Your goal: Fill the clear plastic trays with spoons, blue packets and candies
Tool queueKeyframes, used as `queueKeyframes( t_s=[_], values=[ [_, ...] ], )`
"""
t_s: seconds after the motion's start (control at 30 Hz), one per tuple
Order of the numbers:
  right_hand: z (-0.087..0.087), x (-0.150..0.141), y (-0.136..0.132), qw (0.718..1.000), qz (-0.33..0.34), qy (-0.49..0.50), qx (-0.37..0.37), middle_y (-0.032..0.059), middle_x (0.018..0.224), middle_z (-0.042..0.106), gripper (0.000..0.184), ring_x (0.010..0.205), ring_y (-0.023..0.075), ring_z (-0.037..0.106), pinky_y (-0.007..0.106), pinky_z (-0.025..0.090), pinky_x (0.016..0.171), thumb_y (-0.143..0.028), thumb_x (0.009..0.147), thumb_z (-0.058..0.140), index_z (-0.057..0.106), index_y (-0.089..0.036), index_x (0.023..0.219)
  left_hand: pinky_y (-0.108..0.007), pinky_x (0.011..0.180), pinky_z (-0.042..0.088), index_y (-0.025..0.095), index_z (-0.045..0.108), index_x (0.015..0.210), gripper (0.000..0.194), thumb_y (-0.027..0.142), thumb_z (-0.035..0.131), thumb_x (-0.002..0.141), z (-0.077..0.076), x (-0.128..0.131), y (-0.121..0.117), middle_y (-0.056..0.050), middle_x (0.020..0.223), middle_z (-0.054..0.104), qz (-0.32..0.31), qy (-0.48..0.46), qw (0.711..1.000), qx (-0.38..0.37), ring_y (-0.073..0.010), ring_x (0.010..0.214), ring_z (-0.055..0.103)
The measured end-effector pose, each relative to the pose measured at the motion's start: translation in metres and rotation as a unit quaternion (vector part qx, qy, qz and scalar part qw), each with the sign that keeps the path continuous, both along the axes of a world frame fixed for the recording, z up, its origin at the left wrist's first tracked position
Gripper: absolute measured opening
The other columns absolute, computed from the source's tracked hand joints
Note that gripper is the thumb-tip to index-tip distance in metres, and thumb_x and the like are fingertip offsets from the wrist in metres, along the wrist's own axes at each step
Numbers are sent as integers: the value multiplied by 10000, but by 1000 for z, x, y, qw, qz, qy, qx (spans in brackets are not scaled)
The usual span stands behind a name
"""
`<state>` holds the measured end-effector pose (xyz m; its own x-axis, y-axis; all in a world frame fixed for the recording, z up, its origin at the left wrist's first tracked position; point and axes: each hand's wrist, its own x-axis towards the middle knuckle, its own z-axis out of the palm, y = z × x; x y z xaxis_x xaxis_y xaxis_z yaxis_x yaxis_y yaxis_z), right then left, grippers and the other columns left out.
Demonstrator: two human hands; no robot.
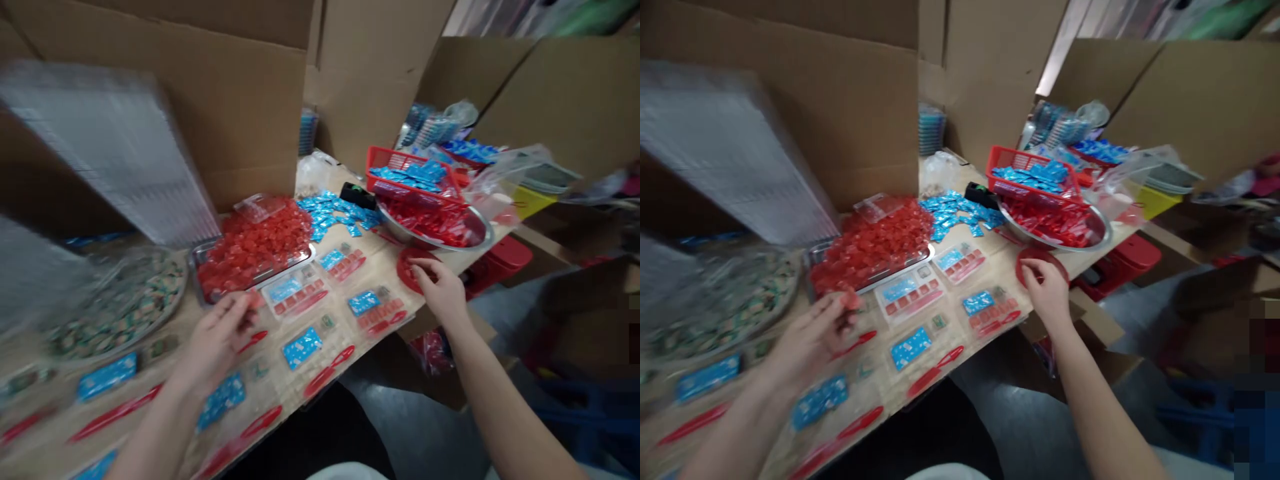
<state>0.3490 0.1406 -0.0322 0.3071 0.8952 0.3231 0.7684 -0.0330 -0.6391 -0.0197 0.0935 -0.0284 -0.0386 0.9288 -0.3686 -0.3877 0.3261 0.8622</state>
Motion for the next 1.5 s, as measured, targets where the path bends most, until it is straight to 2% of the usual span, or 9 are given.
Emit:
queueKeyframes(
  t_s=[0.13, 0.27, 0.6, 0.73, 0.93, 1.07, 1.27, 1.37, 1.5],
  values=[
    [16, -126, -23, 877, 311, 307, -200, 55, 863, 660, 328, 715, 160, 588, 301, 468, 633, -432, 802, 553, 660, -203, 1010, -138, 525, 371, 166, 620, 825, 318, 382, 766, 642, 0, 22, -20, 38, 701, 495, -47, -94, 994, -34, -41, 586, 435],
    [12, -201, -40, 708, 376, 499, -330, 3, 694, 604, 260, 605, 100, 544, 218, 419, 511, -417, 730, 662, 656, -172, 816, -129, 503, 323, 161, 604, 809, 231, 362, 693, 737, -12, 17, -41, 50, 667, 464, -2, -53, 999, -4, -28, 542, 364],
    [6, -222, -55, 578, 363, 544, -488, -22, 600, 574, 237, 483, 32, 427, 163, 261, 417, -343, 689, 726, 640, -129, 744, -130, 499, 364, 122, 597, 832, 204, 298, 675, 766, -23, 3, -77, 12, 726, 517, 45, -241, 970, -10, -35, 591, 449],
    [1, -225, -62, 614, 361, 531, -459, -2, 669, 606, 234, 546, 57, 493, 184, 349, 494, -365, 716, 698, 644, -147, 784, -114, 455, 351, 108, 588, 812, 140, 242, 629, 807, -23, 6, -77, 19, 699, 509, 61, -316, 946, -35, -6, 512, 411],
    [1, -212, -59, 806, 373, 390, -241, -3, 743, 590, 205, 638, 100, 527, 232, 417, 574, -339, 796, 604, 638, -194, 937, -96, 394, 306, 107, 542, 739, 128, 148, 522, 859, -15, 6, -74, 29, 672, 485, 51, -453, 881, -121, 5, 462, 415],
    [10, -205, -62, 833, 450, 274, -167, 51, 1004, 603, 260, 849, 144, 574, 277, 467, 709, -252, 855, 511, 598, -227, 1099, -103, 411, 331, 110, 553, 765, 95, 157, 545, 847, -17, 14, -70, 26, 672, 507, 27, -451, 883, -129, -4, 474, 448],
    [15, -193, -61, 843, 520, 108, -85, 51, 941, 592, 179, 877, 156, 575, 290, 473, 768, -189, 848, 510, 647, -224, 958, -133, 504, 393, 126, 592, 841, 150, 256, 645, 787, -21, 34, -70, 3, 716, 588, 21, -232, 968, -95, -40, 569, 532],
    [11, -131, -37, 916, 400, 16, -15, 68, 914, 619, 128, 866, 189, 579, 329, 461, 776, -234, 842, 523, 642, -224, 887, -173, 567, 421, 162, 595, 955, 234, 309, 642, 779, -22, 32, -67, -40, 893, 647, -17, -72, 995, -64, -88, 684, 587],
    [-8, -3, 2, 975, -2, -204, 92, 161, 869, 628, 173, 891, 298, 549, 425, 409, 769, -252, 796, 532, 653, -185, 900, -230, 661, 433, 173, 619, 905, 147, 263, 593, 791, -29, 11, -37, -39, 890, 653, 17, 237, 969, 66, -127, 737, 584]
  ],
)
